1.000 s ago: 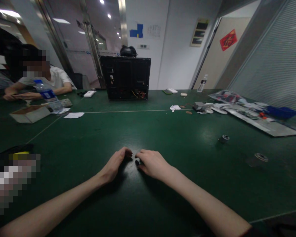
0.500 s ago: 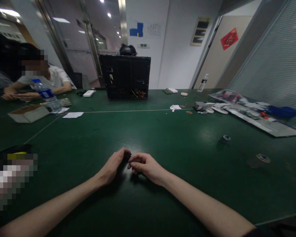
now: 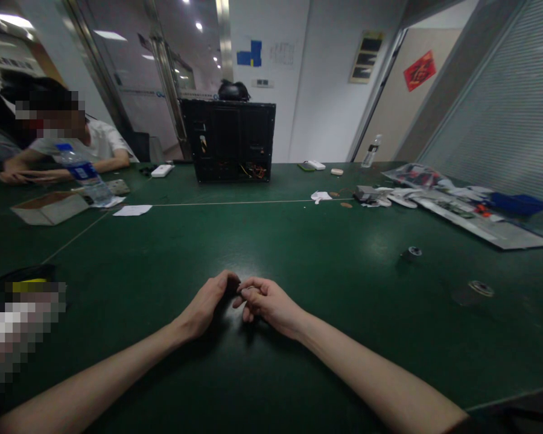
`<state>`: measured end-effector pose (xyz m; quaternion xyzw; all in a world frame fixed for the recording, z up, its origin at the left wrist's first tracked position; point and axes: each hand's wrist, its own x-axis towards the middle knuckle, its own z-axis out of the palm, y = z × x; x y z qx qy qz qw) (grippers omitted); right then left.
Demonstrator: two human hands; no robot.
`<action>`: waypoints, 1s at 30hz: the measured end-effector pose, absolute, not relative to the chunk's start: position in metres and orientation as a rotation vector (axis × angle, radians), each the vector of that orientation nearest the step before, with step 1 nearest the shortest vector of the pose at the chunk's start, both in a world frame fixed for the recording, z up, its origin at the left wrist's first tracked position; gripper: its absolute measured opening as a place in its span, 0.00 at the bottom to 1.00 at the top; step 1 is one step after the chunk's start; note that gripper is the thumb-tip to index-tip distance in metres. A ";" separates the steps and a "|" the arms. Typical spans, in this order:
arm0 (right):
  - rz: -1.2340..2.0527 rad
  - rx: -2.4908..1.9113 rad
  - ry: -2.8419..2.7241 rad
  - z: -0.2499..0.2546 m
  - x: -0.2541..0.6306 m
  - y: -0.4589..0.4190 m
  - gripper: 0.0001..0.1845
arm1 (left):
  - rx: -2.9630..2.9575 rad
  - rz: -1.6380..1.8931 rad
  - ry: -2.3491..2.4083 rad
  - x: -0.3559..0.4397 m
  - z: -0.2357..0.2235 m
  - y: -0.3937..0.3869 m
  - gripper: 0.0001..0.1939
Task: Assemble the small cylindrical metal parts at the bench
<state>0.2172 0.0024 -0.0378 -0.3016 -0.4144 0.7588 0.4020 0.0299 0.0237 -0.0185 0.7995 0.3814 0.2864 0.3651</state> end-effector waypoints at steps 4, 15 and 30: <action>1.933 -0.761 -1.026 -0.039 0.218 0.003 0.18 | 2.069 0.729 1.002 0.030 -0.016 0.023 0.24; 1.928 -0.737 -1.025 -0.036 0.216 0.004 0.18 | 2.076 0.706 1.005 0.029 -0.016 0.022 0.24; 1.882 -0.781 -1.030 -0.036 0.218 0.002 0.13 | 2.160 0.627 1.057 0.030 -0.013 0.022 0.25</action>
